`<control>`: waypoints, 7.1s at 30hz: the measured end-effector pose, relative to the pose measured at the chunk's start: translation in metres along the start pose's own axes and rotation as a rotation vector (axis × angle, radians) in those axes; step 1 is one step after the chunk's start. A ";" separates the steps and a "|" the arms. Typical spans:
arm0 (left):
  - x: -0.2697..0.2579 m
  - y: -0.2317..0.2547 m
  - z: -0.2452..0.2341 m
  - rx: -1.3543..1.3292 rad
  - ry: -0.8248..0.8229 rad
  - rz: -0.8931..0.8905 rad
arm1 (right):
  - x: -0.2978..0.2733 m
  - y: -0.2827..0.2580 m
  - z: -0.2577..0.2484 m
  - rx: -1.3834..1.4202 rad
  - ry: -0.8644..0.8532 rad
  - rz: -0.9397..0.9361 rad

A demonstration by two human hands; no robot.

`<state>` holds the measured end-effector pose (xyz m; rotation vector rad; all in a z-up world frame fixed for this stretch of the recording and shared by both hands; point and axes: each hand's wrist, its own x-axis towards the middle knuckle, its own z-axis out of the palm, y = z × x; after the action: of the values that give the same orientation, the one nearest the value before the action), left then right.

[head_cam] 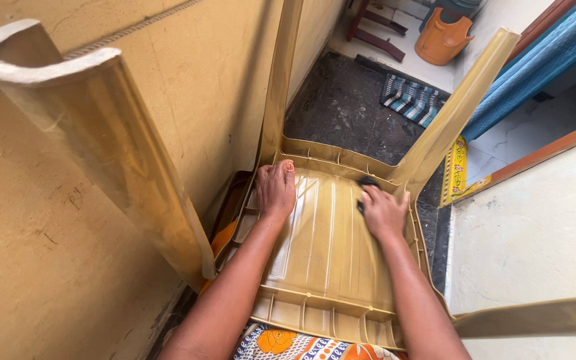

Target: The person cleans the underside of a plastic chair by hand using a cloth, then rinses the cloth in a blue bucket of water and continues wiping the chair's surface.

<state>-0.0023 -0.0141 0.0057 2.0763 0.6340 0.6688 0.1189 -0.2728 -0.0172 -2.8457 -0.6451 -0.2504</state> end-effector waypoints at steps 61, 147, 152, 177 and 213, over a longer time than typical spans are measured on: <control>0.009 -0.011 0.007 0.712 -0.448 0.335 | -0.022 0.038 -0.019 0.072 0.039 -0.001; 0.161 -0.051 0.120 0.439 -0.438 -0.044 | -0.016 0.017 -0.045 0.366 -0.026 0.087; 0.090 0.072 0.072 -0.817 -0.850 0.028 | -0.019 0.012 -0.061 0.435 -0.086 0.154; 0.028 0.030 0.057 0.570 -0.306 0.134 | -0.027 0.015 -0.066 0.520 0.452 0.137; 0.036 0.023 0.055 0.538 -0.291 0.163 | 0.163 0.016 -0.046 0.957 0.073 0.217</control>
<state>0.0643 -0.0337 0.0054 2.6833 0.5168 0.2853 0.2652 -0.2319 0.0583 -1.9435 -0.3018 0.0069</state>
